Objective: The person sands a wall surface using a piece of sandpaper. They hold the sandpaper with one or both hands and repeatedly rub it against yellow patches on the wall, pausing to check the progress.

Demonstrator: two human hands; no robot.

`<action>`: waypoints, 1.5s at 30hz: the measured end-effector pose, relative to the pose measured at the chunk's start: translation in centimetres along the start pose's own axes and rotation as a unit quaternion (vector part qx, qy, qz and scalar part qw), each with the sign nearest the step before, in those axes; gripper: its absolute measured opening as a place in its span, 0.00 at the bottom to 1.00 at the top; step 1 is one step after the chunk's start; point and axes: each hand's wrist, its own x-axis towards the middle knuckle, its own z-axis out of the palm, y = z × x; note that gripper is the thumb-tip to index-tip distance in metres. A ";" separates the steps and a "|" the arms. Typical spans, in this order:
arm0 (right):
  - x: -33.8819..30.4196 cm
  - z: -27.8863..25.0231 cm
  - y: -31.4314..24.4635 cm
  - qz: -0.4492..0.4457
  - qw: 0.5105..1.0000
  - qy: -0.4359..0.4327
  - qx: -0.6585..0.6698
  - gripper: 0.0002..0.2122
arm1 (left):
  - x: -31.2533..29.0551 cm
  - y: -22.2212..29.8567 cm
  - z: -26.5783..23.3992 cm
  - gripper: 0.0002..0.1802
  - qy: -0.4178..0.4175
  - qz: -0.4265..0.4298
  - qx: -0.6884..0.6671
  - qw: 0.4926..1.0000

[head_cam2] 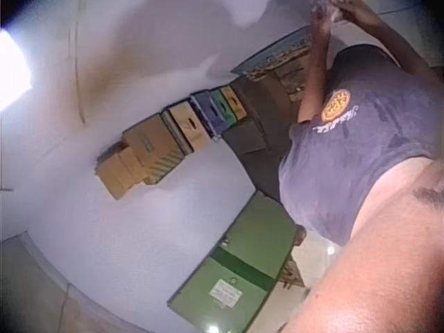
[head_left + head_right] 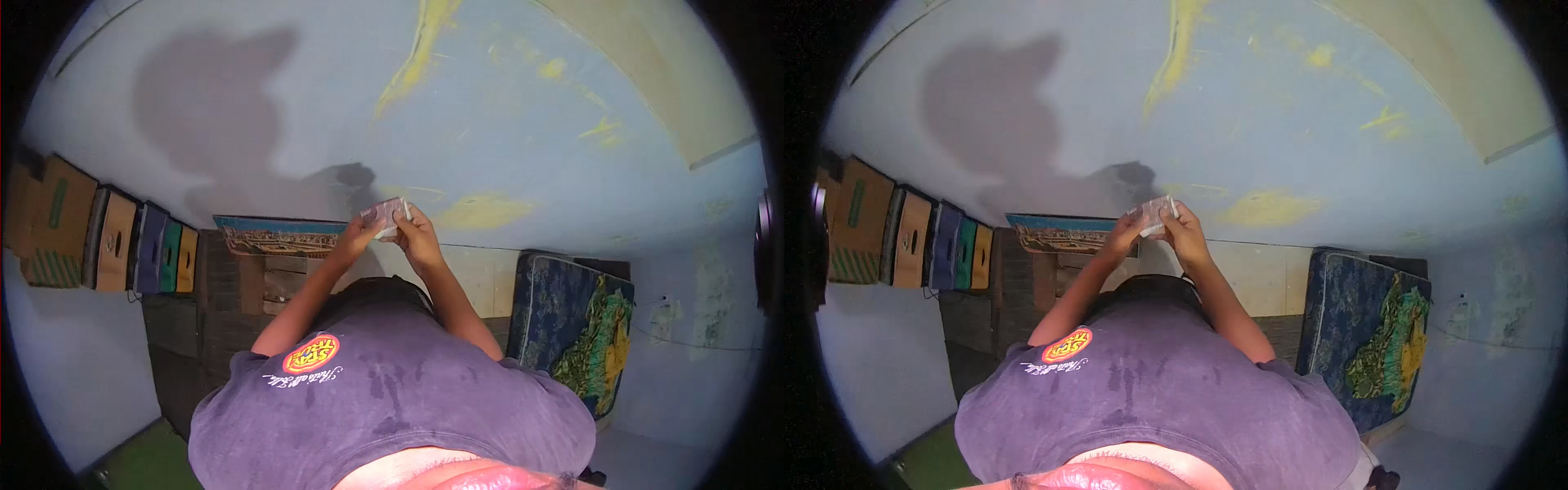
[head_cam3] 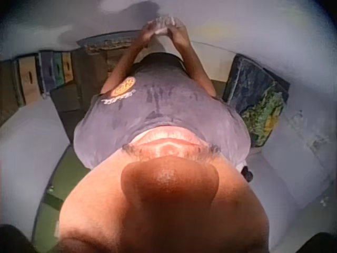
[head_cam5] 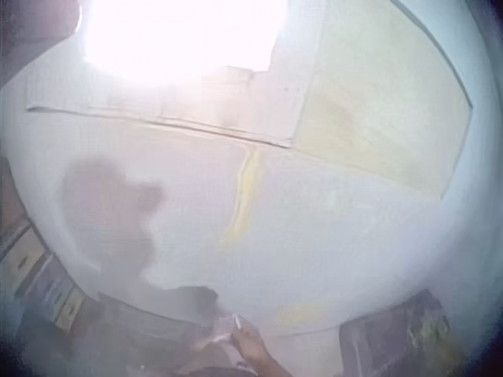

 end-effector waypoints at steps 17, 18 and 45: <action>-2.4 -8.7 -0.9 0.063 0.989 0.080 -0.111 0.15 | 4.6 -1.7 6.9 0.25 0.141 0.037 0.061 0.987; -2.3 -9.4 -1.0 0.073 0.987 0.068 -0.125 0.15 | 5.2 -1.1 6.9 0.24 0.166 0.075 0.079 0.980; 0.4 -18.4 -2.4 0.100 0.982 -0.009 -0.161 0.17 | 20.8 27.9 9.9 0.24 0.403 0.552 0.609 0.403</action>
